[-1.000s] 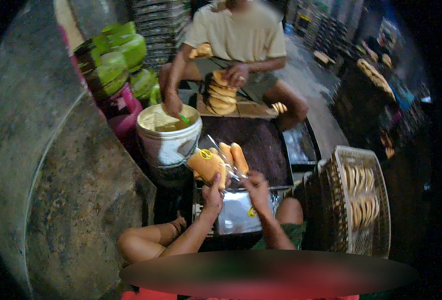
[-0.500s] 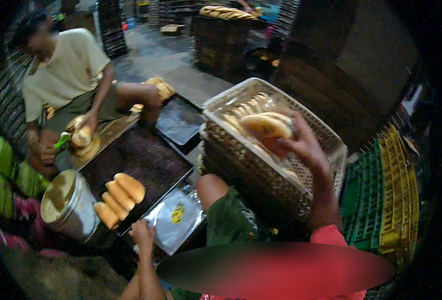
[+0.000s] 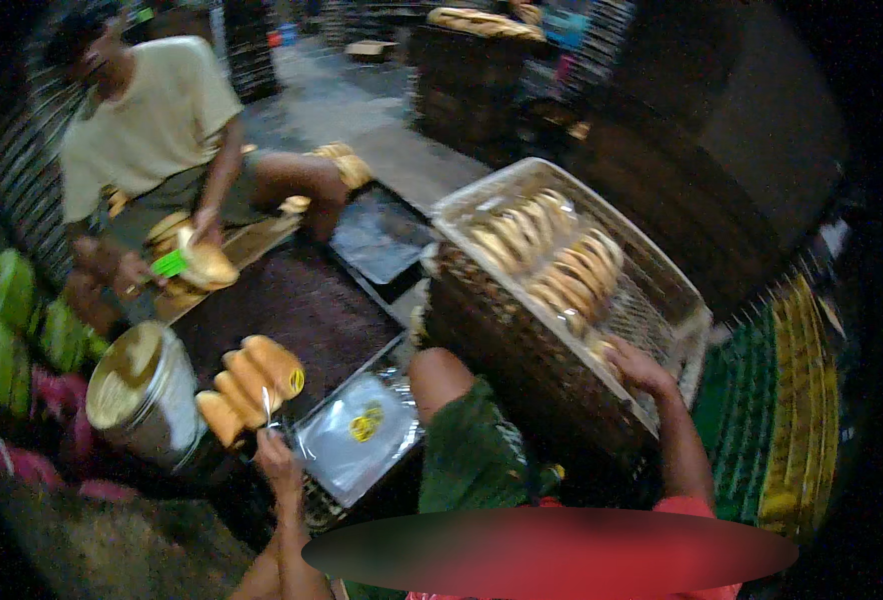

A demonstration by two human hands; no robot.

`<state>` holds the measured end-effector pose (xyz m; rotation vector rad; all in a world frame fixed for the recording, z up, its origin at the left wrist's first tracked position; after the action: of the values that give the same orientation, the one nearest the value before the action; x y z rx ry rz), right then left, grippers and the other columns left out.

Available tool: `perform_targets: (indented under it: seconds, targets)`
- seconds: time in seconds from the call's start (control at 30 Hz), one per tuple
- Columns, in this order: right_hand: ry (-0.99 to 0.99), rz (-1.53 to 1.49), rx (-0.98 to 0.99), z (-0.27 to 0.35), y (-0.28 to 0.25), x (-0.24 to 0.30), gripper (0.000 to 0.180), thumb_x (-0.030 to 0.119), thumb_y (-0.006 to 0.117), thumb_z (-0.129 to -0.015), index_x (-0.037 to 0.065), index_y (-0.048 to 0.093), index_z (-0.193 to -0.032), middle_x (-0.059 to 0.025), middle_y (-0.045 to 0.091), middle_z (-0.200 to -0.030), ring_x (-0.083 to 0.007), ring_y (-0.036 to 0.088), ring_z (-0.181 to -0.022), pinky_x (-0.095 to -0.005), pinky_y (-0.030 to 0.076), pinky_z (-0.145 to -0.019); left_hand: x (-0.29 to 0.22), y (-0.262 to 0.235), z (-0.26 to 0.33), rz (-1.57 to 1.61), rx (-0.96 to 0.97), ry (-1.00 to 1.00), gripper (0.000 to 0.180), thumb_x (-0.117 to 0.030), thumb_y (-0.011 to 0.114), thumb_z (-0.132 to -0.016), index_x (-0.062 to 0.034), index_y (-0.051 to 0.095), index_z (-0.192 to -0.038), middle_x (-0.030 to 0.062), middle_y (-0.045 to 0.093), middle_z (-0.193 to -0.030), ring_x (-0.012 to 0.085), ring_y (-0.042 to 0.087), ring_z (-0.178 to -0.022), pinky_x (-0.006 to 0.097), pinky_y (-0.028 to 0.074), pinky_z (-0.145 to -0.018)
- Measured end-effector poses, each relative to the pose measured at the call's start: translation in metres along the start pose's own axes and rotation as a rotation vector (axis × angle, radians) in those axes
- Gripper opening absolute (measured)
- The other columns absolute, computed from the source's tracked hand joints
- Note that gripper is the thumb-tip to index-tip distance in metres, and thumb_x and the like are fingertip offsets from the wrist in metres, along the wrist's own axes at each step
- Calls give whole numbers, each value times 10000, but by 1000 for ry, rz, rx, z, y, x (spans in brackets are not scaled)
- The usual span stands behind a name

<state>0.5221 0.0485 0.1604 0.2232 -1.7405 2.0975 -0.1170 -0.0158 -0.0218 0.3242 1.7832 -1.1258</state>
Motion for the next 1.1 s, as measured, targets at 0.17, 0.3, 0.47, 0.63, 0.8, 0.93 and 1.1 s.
perform_targets:
  seconds: [0.17,0.3,0.47,0.63,0.8,0.93,1.1]
  targets:
    - [-453,-67,-707,8,3,167,361,201,649,-905,7,602,-1205,-198,638,-1162,-274,619,-1071,-388,471,-937,3,-27,-15,761,-22,-238,226,-227,499,-1017,-34,586,-936,65,605,-756,149,572,-644,307,468,-615]
    - [-741,-546,11,-16,151,352,261,133,714,-852,15,674,-1081,-155,699,-968,-276,685,-905,-377,529,-816,-29,-67,-19,1237,-46,-207,207,-226,530,-1019,-43,591,-942,46,615,-762,149,603,-642,318,526,-626]
    - [-691,33,18,-67,311,518,648,594,590,-854,29,572,-1172,-203,653,-1126,-376,657,-1001,-483,525,-844,-44,-110,-14,1327,-132,-226,182,-136,553,-986,-61,584,-1149,89,678,-976,195,668,-794,334,530,-692]
    - [-596,136,252,-125,364,536,532,496,629,-839,-14,692,-979,-213,702,-1031,-336,684,-993,-426,545,-810,-33,-116,-18,1409,-23,-238,181,-206,585,-973,-88,621,-1105,47,678,-1000,178,667,-816,335,570,-686]
    - [-711,-605,278,-130,287,488,398,217,678,-828,-21,586,-1133,-147,662,-944,-177,670,-817,-312,544,-546,-2,-87,-24,1449,-207,-455,233,-306,647,-946,-89,623,-1027,25,664,-930,170,651,-833,333,551,-695]
    - [-613,-1248,665,-45,264,443,573,44,625,-793,10,458,-1339,-153,556,-1220,-279,657,-952,-339,618,-643,14,-65,-20,1366,-578,-545,307,-363,685,-915,-78,624,-1012,41,657,-957,176,640,-853,325,530,-701]
    - [-583,-1144,813,53,310,448,524,91,693,-846,2,472,-1312,-119,588,-1167,-210,641,-932,-315,579,-605,13,-53,-4,1280,-721,-729,481,-469,638,-917,-33,621,-1119,54,663,-1048,173,632,-897,321,524,-808]
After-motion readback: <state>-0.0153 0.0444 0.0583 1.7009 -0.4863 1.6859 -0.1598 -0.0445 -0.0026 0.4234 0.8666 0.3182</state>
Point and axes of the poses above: each hand's wrist, its own z-axis away from the middle knuckle, its own y-axis out of the palm, x = y × z, the point moved 5 cm from there along -z, towards the middle knuckle
